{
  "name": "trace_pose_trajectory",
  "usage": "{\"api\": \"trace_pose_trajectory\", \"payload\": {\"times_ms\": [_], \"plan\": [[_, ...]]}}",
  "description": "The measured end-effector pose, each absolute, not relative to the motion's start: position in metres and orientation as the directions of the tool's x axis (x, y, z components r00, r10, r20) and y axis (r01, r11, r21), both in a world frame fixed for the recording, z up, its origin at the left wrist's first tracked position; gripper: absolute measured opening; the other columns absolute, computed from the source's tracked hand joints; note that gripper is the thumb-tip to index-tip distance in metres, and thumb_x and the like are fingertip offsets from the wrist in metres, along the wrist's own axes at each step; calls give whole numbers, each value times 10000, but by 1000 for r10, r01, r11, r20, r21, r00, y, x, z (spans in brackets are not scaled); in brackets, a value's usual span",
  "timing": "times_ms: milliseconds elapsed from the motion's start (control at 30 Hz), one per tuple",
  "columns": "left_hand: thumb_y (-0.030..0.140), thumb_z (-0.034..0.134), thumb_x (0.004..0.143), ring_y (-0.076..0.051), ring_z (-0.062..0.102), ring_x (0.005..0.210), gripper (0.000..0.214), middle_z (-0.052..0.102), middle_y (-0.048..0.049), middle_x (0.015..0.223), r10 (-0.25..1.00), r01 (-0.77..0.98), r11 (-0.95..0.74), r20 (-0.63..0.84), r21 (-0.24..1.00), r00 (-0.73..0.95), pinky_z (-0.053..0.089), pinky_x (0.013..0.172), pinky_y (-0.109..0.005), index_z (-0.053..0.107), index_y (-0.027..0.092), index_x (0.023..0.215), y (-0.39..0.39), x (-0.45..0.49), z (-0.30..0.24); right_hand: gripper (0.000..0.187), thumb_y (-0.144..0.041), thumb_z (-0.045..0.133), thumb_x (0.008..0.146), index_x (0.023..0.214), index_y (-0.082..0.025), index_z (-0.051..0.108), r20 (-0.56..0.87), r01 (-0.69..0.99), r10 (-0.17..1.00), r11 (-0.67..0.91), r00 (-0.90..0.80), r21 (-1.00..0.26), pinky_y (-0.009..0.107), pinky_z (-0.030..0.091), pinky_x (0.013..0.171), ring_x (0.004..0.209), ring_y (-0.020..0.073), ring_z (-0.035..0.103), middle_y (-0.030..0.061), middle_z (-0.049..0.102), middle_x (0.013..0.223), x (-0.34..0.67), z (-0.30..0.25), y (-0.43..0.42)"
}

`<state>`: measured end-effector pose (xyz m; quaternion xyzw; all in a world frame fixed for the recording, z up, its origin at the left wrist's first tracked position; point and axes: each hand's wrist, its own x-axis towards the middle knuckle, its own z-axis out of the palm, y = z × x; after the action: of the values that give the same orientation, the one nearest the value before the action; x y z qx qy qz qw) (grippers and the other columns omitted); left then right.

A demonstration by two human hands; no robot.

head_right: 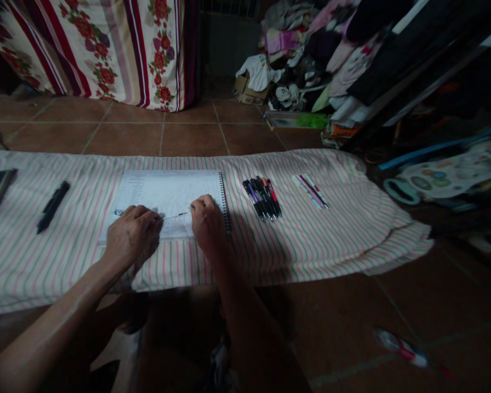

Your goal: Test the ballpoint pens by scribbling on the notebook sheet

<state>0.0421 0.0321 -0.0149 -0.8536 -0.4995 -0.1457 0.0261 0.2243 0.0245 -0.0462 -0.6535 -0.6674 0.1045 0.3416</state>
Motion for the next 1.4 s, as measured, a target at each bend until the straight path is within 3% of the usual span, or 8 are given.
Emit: {"api": "trace_pose_trajectory", "payload": {"times_ms": [467, 700, 967, 1067, 1200, 1400], "plan": [[233, 422, 877, -224, 524, 799, 241, 614, -72, 802, 823, 843, -531, 288, 85, 489, 385, 578, -304, 652, 192, 817, 28, 49, -17, 205, -57, 512, 782, 877, -173, 652, 355, 738, 934, 206, 48, -643, 331, 490, 808, 841, 184, 576, 83, 566, 929, 232, -44, 22], [238, 429, 876, -217, 529, 800, 235, 618, -66, 814, 826, 843, -529, 289, 98, 485, 391, 580, -297, 653, 194, 818, 28, 49, -17, 285, -28, 448, 776, 930, -155, 651, 406, 777, 913, 224, 45, -589, 321, 474, 842, 877, 185, 581, 97, 583, 951, 237, -42, 20], [259, 453, 874, -233, 545, 839, 199, 636, -67, 845, 818, 837, -526, 357, 150, 450, 425, 628, -324, 641, 192, 864, 29, 48, -13, 204, -244, 511, 848, 952, -150, 659, 413, 725, 905, 217, 101, -654, 278, 489, 738, 752, 151, 599, 86, 634, 937, 234, -30, 17], [260, 448, 880, -234, 535, 832, 208, 636, -70, 848, 794, 826, -540, 423, 159, 437, 434, 654, -336, 640, 183, 885, 29, 48, -14, 223, -296, 550, 821, 975, -165, 645, 332, 623, 930, 166, 158, -764, 267, 491, 691, 725, 147, 612, 56, 660, 853, 231, -27, 17], [242, 474, 867, -227, 526, 813, 174, 631, -65, 848, 753, 810, -562, 508, 166, 418, 437, 660, -333, 634, 175, 886, 29, 49, -15, 253, -338, 623, 738, 936, -180, 623, 113, 304, 972, 45, 207, -951, 241, 468, 573, 585, 125, 595, -7, 638, 661, 224, -25, 20], [222, 484, 862, -209, 533, 805, 156, 619, -59, 854, 730, 760, -610, 532, 223, 430, 453, 681, -322, 623, 174, 912, 27, 51, -16, 168, -333, 642, 685, 752, -179, 629, -48, -60, 986, -38, 161, -997, 197, 340, 430, 449, 70, 476, -45, 581, 547, 213, -17, 21]]}}
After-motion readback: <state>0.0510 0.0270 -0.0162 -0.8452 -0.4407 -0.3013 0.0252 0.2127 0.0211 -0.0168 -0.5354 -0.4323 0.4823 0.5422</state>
